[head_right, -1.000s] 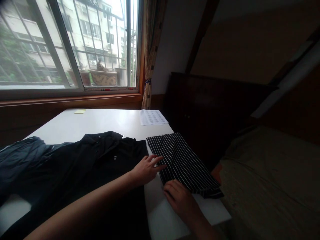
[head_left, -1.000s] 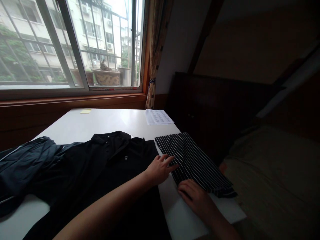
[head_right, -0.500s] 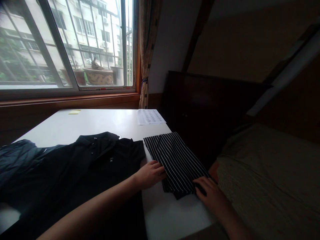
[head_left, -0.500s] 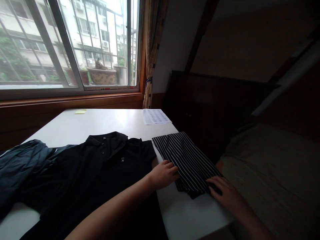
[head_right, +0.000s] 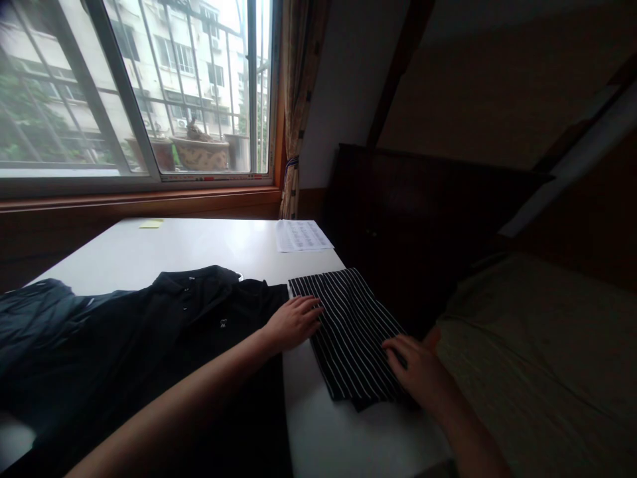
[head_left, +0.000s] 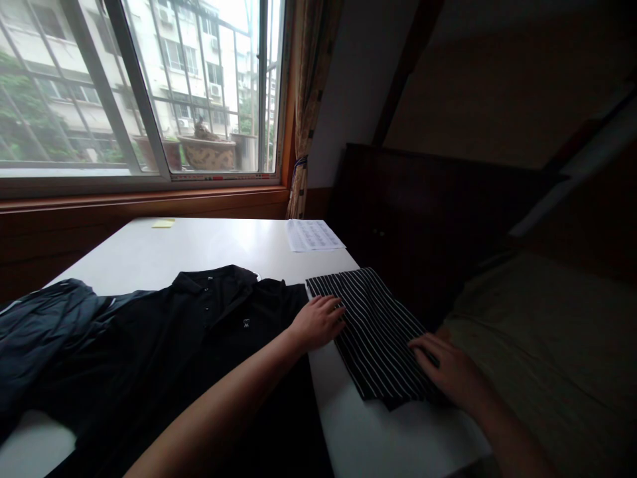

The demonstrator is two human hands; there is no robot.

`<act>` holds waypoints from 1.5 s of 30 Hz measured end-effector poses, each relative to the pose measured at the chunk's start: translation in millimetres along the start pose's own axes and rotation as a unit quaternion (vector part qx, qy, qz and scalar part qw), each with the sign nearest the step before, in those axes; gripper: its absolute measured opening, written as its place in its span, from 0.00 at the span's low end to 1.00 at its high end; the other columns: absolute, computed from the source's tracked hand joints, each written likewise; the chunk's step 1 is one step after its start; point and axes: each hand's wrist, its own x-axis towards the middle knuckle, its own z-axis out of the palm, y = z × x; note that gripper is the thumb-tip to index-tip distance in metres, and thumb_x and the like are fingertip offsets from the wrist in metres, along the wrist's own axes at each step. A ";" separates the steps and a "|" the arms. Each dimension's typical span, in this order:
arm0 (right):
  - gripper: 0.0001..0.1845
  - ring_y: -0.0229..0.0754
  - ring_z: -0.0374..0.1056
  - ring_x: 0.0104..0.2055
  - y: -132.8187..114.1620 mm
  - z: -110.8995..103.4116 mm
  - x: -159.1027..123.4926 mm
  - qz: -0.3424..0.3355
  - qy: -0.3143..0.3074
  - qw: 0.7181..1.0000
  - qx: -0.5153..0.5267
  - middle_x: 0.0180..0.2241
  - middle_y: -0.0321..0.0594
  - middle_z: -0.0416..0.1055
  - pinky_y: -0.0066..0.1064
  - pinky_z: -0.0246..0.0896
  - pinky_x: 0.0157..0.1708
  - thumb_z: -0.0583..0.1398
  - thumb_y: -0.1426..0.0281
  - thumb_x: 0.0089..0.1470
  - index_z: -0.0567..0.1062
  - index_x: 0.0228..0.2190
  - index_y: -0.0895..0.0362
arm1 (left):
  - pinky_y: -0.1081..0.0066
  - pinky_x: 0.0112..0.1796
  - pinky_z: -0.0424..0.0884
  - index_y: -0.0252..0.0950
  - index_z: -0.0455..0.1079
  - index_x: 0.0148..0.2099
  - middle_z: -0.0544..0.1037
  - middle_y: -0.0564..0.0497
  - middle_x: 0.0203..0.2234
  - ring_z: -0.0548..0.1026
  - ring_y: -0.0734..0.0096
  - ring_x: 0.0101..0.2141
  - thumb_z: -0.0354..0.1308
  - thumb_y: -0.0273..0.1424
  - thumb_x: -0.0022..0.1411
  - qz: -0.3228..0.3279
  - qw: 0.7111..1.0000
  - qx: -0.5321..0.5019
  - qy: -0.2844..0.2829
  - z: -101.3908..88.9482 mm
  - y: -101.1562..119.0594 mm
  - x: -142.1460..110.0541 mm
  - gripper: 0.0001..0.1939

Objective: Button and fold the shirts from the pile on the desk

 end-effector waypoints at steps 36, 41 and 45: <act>0.27 0.56 0.43 0.71 -40.8 97.4 174.0 0.037 0.100 0.980 -0.167 0.68 0.52 0.54 0.54 0.41 0.67 0.47 0.69 0.66 0.63 0.63 0.65 | 0.60 0.61 0.64 0.38 0.68 0.59 0.67 0.42 0.61 0.65 0.62 0.62 0.44 0.33 0.73 -0.275 0.903 -0.304 0.131 -30.1 -50.4 -31.7 0.18; 0.17 0.51 0.63 0.59 -128.1 75.5 101.5 -0.152 0.075 0.985 0.023 0.54 0.48 0.69 0.46 0.59 0.60 0.54 0.69 0.64 0.73 0.52 0.54 | 0.63 0.52 0.71 0.40 0.71 0.51 0.73 0.45 0.49 0.72 0.62 0.50 0.55 0.28 0.66 -0.149 0.934 -0.320 0.050 -111.0 -20.6 -133.5 0.12; 0.15 0.43 0.68 0.49 -188.8 74.1 26.7 -0.277 -0.119 0.940 0.160 0.49 0.40 0.70 0.33 0.67 0.48 0.65 0.65 0.58 0.74 0.47 0.50 | 0.70 0.41 0.73 0.44 0.72 0.48 0.76 0.50 0.42 0.72 0.64 0.41 0.62 0.26 0.60 -0.105 0.975 -0.152 -0.125 -154.9 17.5 -227.3 0.13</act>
